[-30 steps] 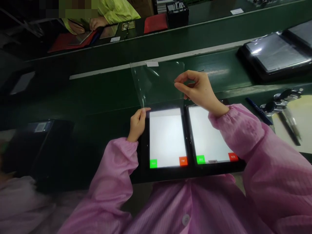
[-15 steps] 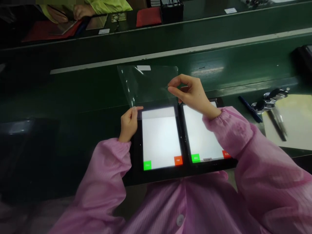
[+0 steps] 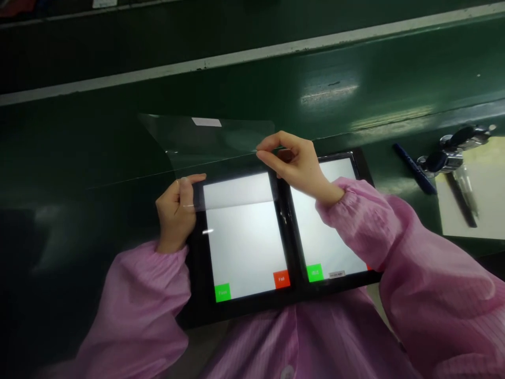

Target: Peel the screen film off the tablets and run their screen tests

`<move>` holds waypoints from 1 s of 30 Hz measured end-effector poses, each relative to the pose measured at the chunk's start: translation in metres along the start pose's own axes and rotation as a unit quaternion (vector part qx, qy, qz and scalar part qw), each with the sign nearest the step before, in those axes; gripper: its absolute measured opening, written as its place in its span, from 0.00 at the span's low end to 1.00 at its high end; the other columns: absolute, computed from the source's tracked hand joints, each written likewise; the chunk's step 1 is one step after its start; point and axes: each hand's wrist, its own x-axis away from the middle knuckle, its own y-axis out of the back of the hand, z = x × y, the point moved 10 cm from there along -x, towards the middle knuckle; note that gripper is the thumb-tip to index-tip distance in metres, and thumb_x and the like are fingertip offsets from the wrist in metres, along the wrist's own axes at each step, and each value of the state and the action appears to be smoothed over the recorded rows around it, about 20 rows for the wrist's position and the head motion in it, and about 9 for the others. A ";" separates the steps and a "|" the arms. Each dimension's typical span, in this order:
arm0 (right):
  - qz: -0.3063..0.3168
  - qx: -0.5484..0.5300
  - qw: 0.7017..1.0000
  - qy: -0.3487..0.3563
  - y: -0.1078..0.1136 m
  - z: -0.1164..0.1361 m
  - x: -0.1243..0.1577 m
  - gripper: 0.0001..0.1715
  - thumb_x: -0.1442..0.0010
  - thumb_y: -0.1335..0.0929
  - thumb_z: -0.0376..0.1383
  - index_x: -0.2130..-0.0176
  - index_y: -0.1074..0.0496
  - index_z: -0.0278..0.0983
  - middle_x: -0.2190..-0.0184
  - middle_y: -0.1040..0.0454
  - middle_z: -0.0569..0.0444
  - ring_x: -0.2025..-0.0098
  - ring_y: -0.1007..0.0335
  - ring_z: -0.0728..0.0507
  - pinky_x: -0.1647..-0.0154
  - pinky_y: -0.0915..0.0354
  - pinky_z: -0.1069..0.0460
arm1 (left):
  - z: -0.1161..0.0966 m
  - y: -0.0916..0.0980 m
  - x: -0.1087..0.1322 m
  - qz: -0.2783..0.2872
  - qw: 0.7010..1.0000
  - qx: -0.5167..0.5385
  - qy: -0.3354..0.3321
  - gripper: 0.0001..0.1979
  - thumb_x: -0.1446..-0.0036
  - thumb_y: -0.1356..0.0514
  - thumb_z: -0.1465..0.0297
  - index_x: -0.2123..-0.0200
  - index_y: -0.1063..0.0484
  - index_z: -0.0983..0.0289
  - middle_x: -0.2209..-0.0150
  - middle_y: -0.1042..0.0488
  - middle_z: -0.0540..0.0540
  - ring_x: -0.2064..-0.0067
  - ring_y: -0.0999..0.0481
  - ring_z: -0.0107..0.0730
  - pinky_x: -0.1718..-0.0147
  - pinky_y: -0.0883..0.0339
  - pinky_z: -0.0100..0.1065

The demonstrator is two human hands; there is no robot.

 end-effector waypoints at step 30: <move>-0.038 0.030 0.997 0.066 0.013 0.018 -0.001 0.11 0.44 0.18 0.35 0.70 0.21 0.40 0.77 0.24 0.59 0.82 0.30 0.52 0.85 0.32 0.56 | 0.003 -0.012 0.005 0.025 0.999 0.026 -0.004 0.31 0.26 0.54 0.45 0.56 0.20 0.61 0.53 0.15 0.57 0.48 0.16 0.38 0.44 0.25 0.40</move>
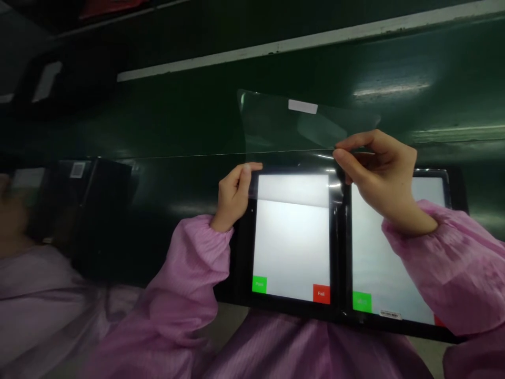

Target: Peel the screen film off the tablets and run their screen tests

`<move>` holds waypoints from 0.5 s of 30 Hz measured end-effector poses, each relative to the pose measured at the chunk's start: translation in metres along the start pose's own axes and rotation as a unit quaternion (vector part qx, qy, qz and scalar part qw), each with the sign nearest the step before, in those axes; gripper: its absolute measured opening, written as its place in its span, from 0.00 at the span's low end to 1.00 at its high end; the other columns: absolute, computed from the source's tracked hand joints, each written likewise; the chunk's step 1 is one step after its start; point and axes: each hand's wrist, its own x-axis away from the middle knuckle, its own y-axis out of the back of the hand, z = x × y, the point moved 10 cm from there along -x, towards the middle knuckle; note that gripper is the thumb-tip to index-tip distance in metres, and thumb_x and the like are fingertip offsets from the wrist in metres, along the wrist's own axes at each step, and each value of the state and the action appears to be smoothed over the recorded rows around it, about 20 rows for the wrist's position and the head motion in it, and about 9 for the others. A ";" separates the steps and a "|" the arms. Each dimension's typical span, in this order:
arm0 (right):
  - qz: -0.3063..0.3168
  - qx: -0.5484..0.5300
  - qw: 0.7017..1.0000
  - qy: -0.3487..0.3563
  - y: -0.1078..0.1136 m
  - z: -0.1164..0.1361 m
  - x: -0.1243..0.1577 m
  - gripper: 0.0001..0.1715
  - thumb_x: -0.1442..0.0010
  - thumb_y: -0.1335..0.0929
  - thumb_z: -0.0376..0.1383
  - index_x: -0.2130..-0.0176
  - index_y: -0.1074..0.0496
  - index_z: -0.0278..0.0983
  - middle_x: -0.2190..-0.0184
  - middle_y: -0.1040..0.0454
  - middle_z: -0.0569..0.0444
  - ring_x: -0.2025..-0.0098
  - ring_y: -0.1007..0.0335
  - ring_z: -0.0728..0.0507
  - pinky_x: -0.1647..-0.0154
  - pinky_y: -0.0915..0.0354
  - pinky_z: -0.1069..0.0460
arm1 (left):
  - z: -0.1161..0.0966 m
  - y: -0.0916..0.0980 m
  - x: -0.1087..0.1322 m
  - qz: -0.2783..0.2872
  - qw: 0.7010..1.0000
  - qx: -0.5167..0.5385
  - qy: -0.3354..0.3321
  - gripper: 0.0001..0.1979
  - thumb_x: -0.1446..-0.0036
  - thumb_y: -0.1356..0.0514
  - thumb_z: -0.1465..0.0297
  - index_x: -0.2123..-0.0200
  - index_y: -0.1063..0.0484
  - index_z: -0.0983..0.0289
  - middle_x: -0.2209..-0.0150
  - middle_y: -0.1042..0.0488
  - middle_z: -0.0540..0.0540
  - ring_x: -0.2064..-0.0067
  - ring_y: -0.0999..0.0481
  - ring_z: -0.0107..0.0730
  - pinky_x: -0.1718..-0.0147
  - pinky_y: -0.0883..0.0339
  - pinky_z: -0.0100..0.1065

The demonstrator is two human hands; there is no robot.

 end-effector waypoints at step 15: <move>-0.026 0.058 0.995 -0.078 0.013 -0.022 0.008 0.27 0.48 0.19 0.58 0.68 0.22 0.40 0.77 0.26 0.58 0.80 0.31 0.50 0.83 0.31 0.53 | 0.011 -0.019 -0.001 0.036 0.995 0.086 0.047 0.16 0.24 0.49 0.64 0.56 0.21 0.61 0.51 0.16 0.60 0.45 0.19 0.41 0.38 0.31 0.46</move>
